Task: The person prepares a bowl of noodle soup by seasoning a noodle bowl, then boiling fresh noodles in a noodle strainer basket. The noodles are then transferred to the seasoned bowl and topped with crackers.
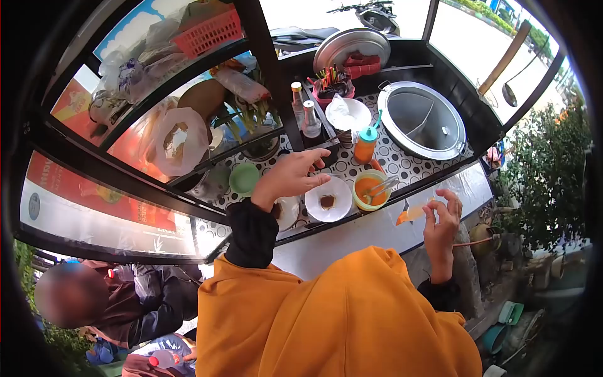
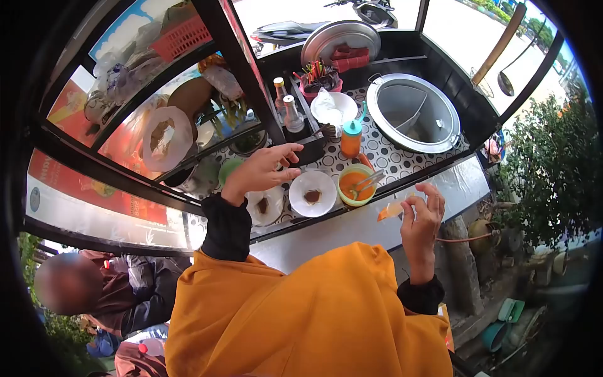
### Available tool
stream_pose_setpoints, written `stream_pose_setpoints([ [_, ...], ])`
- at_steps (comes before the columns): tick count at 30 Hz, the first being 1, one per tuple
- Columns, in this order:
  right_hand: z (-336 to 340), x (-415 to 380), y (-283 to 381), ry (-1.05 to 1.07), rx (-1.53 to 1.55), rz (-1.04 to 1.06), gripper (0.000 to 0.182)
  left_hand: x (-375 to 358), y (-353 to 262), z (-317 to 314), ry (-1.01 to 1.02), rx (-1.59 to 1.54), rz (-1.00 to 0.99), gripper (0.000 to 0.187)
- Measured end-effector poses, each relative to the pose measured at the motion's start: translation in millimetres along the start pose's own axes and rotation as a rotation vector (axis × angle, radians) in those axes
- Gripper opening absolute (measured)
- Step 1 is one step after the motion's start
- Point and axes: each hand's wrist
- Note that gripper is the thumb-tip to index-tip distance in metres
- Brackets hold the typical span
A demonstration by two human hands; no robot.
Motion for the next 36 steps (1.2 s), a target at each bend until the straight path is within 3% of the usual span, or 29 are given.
stream_pose_setpoints([
  [3,8,-5,-7,-0.008,-0.009,-0.042,0.006,48,-9,-22,0.017,-0.136,0.002,0.050],
  [5,13,-5,-10,-0.014,-0.032,-0.059,0.006,105,-13,-34,-0.121,-0.152,0.032,0.055],
  [7,18,-1,-17,-0.023,-0.059,-0.057,0.006,175,-5,-47,-0.366,0.015,0.008,0.053],
  [9,22,2,-25,-0.032,-0.075,-0.083,0.006,230,-2,-54,-0.507,0.381,-0.022,0.045],
  [14,24,15,-55,-0.040,-0.080,-0.093,0.006,337,64,-73,-0.397,1.029,0.033,0.022],
  [17,24,22,-83,-0.031,-0.078,-0.089,0.007,395,100,-91,-0.328,1.237,0.156,0.023],
  [19,22,41,-110,-0.028,-0.071,-0.077,0.007,439,130,-105,-0.143,1.347,0.249,0.029],
  [22,25,60,-139,0.001,-0.073,-0.077,0.009,474,179,-123,-0.122,1.533,0.237,0.029],
  [25,22,79,-171,0.015,-0.064,-0.072,0.009,484,210,-126,-0.271,1.500,0.096,0.020],
  [27,17,93,-186,0.037,-0.047,-0.065,0.008,489,221,-116,-0.263,1.461,-0.045,0.013],
  [29,12,105,-195,0.047,-0.038,-0.026,0.008,482,199,-102,-0.231,1.206,-0.017,0.013],
  [32,10,122,-200,0.050,0.000,0.036,0.007,475,178,-91,-0.161,1.221,-0.003,0.011],
  [33,10,126,-199,0.045,0.009,0.055,0.007,473,173,-89,-0.100,1.252,0.028,0.016],
  [36,14,143,-192,0.064,0.069,0.117,0.007,446,99,-89,-0.252,1.043,0.062,0.053],
])
Point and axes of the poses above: each hand's wrist, its own x-axis towards the middle knuckle, its own z-axis out of the back of the hand, y = z × x, and after that the axes turned 4 degrees about -y, right-handed
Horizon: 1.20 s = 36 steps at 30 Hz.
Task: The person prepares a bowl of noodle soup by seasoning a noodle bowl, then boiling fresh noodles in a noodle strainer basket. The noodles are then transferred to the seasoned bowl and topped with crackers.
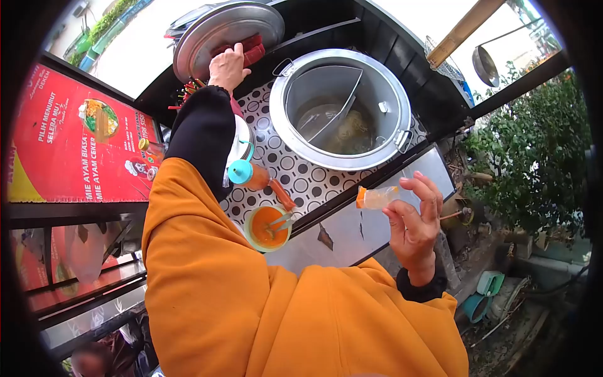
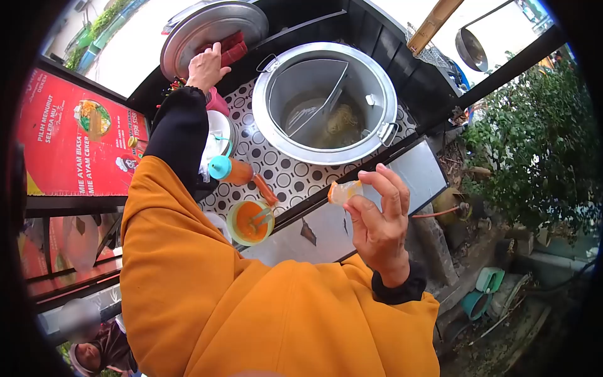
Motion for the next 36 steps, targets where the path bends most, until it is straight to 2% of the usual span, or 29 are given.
stream_pose_setpoints([
  [2,4,11,5,0.047,0.062,0.049,0.010,-20,-24,50,-0.045,-0.290,-0.022,0.045],
  [3,7,19,11,0.091,0.069,0.086,0.012,-38,-38,84,0.061,-0.521,-0.049,0.043],
  [4,7,24,18,0.106,0.145,0.094,0.013,-63,-50,114,0.242,-0.819,-0.159,0.045],
  [5,6,27,26,0.123,0.223,0.103,0.014,-93,-61,139,0.342,-0.963,-0.318,0.045],
  [6,7,30,38,0.157,0.234,0.135,0.013,-126,-72,164,0.394,-1.027,-0.438,0.052],
  [8,7,32,58,0.196,0.243,0.245,0.012,-189,-85,193,0.468,-1.150,-0.532,0.064],
  [9,4,29,69,0.199,0.260,0.267,0.011,-214,-91,202,0.515,-1.207,-0.437,0.058],
  [12,-3,22,107,0.233,0.301,0.336,0.011,-266,-96,211,0.197,-1.033,-0.304,0.043],
  [15,-16,9,142,0.237,0.377,0.343,0.012,-303,-81,213,0.287,-1.101,-0.170,0.044],
  [16,-21,3,151,0.224,0.389,0.347,0.012,-316,-75,221,0.264,-1.066,-0.151,0.031],
  [19,-32,-16,176,0.179,0.436,0.308,0.012,-345,-54,228,0.276,-1.215,-0.131,0.026],
  [20,-37,-24,179,0.196,0.479,0.287,0.017,-352,-47,235,0.399,-1.117,-0.084,0.023],
  [23,-50,-49,208,-0.007,0.769,0.040,0.030,-372,-35,234,0.361,-1.227,-0.008,0.022],
  [24,-57,-62,209,-0.033,0.843,-0.092,0.039,-378,-31,229,0.342,-1.315,0.020,0.018],
  [27,-81,-99,202,0.031,0.750,-0.118,0.035,-389,-23,229,0.320,-1.509,0.035,0.015],
  [28,-85,-107,207,0.028,0.673,-0.105,0.029,-392,-22,227,0.304,-1.528,0.033,0.014],
  [34,-106,-121,239,-0.142,0.621,-0.195,0.013,-398,-21,245,0.460,-1.842,0.242,0.025],
  [36,-108,-122,240,-0.166,0.589,-0.184,0.011,-401,-17,243,0.415,-1.713,0.116,0.029],
])
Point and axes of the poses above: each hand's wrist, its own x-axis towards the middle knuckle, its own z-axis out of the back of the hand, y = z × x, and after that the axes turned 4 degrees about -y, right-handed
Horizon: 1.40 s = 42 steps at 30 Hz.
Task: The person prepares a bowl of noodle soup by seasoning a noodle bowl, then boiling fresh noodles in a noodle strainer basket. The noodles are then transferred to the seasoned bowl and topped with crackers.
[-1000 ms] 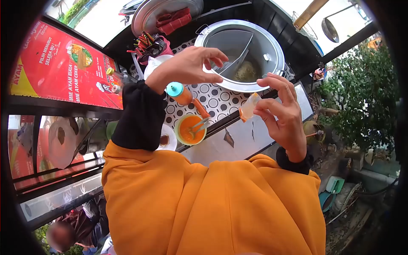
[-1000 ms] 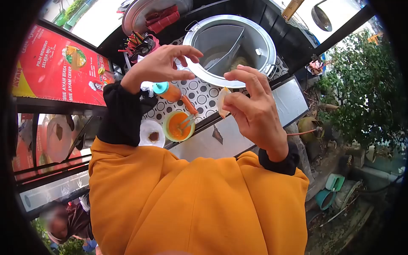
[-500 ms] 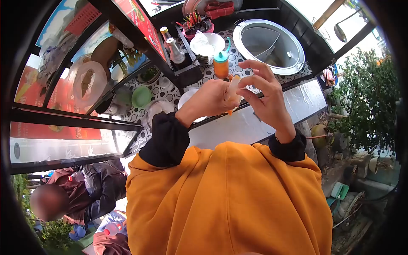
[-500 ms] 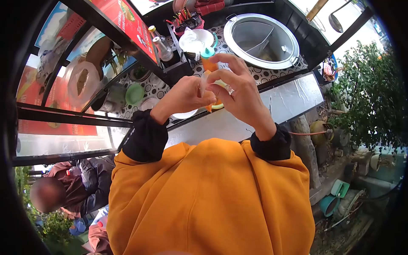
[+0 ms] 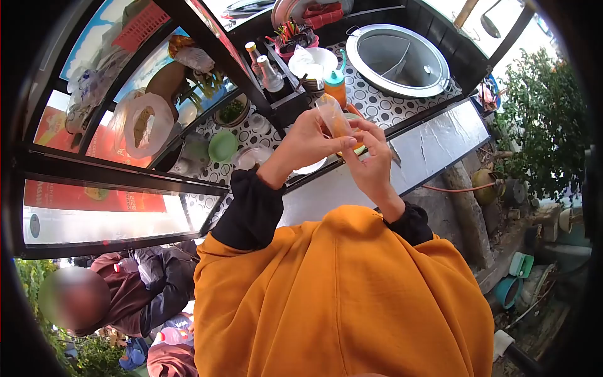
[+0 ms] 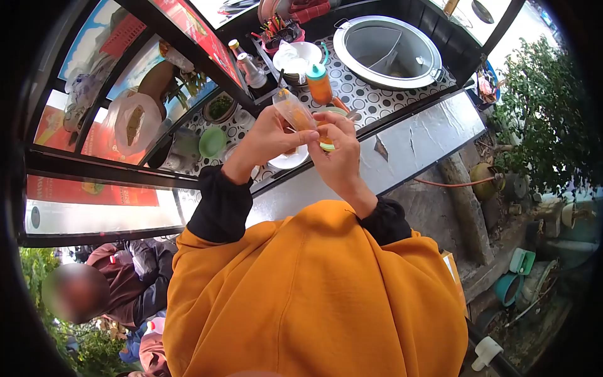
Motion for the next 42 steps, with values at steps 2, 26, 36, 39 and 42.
stream_pose_setpoints([
  [2,0,-1,1,-0.008,-0.051,0.040,0.010,0,5,2,-0.001,0.090,-0.052,0.032],
  [26,2,-16,4,0.089,-0.272,0.070,0.032,-10,-43,37,-0.232,0.210,-0.106,0.054],
  [36,13,24,17,0.272,0.196,-0.206,0.020,-19,0,18,-0.090,0.160,-0.398,0.051],
  [39,10,27,33,0.310,0.212,-0.248,0.021,-21,32,3,-0.005,0.165,-0.411,0.028],
  [42,18,38,54,0.357,0.133,-0.181,0.017,-22,40,-5,-0.081,0.129,-0.237,0.014],
])
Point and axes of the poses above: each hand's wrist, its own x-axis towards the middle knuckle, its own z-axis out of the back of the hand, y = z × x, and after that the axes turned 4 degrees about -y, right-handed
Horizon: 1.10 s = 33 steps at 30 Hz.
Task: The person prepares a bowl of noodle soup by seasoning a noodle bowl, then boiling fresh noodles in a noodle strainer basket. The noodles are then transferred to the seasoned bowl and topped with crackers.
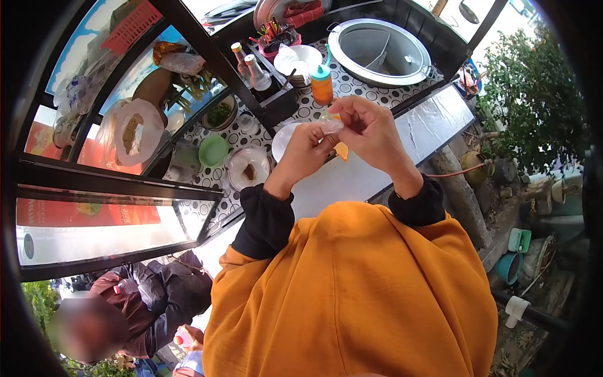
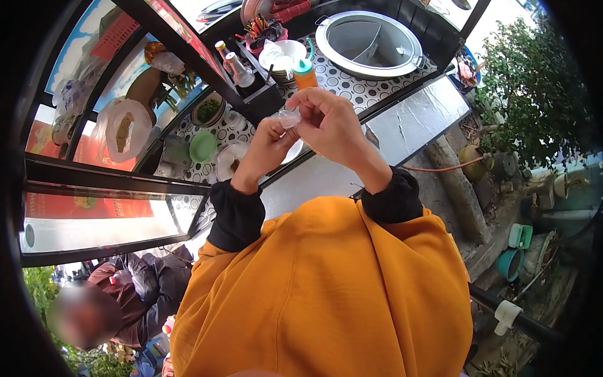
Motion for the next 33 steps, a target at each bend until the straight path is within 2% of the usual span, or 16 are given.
stream_pose_setpoints([
  [3,11,6,20,0.056,-0.106,0.163,0.012,0,2,-6,-0.017,0.007,-0.126,0.014],
  [5,18,10,28,0.059,-0.044,0.246,0.012,-2,3,-13,-0.047,-0.063,-0.053,0.014],
  [6,21,11,30,0.011,0.018,0.190,0.022,-4,5,-14,-0.064,-0.096,-0.017,0.015],
  [8,20,11,38,-0.024,-0.206,0.262,0.024,-5,9,-9,-0.025,-0.107,0.042,0.014],
  [13,-5,11,12,0.210,-0.389,0.226,0.022,-7,12,5,-0.031,-0.056,-0.043,0.016],
  [14,-10,15,8,0.174,-0.410,0.238,0.018,-10,8,6,-0.055,-0.089,-0.017,0.017],
  [16,-16,21,21,0.208,-0.290,0.125,0.015,-18,2,20,-0.027,-0.078,0.053,0.026],
  [17,-20,22,24,0.229,-0.228,0.064,0.014,-24,-4,23,-0.049,-0.093,0.012,0.029],
  [19,-32,29,19,0.230,-0.223,0.102,0.012,-34,-18,30,-0.087,-0.109,-0.081,0.035],
  [21,-42,32,27,0.285,-0.255,0.079,0.013,-45,-8,39,-0.047,-0.053,-0.050,0.029],
  [22,-48,33,31,0.306,-0.283,-0.016,0.014,-48,-13,40,-0.056,-0.057,-0.036,0.026],
  [25,-63,39,17,0.207,-0.261,0.308,0.016,-58,-7,42,-0.073,-0.043,-0.011,0.024],
  [27,-68,40,21,0.220,-0.253,0.322,0.014,-59,-11,46,-0.085,-0.151,0.045,0.026],
  [29,-70,42,27,0.232,-0.276,0.345,0.014,-58,-14,46,-0.133,-0.136,-0.060,0.028],
  [30,-70,44,31,0.253,-0.339,0.337,0.028,-59,-11,47,-0.134,-0.114,-0.088,0.029],
  [33,-71,45,37,0.281,-0.340,0.365,0.044,-62,-16,50,-0.105,-0.126,-0.061,0.033],
])
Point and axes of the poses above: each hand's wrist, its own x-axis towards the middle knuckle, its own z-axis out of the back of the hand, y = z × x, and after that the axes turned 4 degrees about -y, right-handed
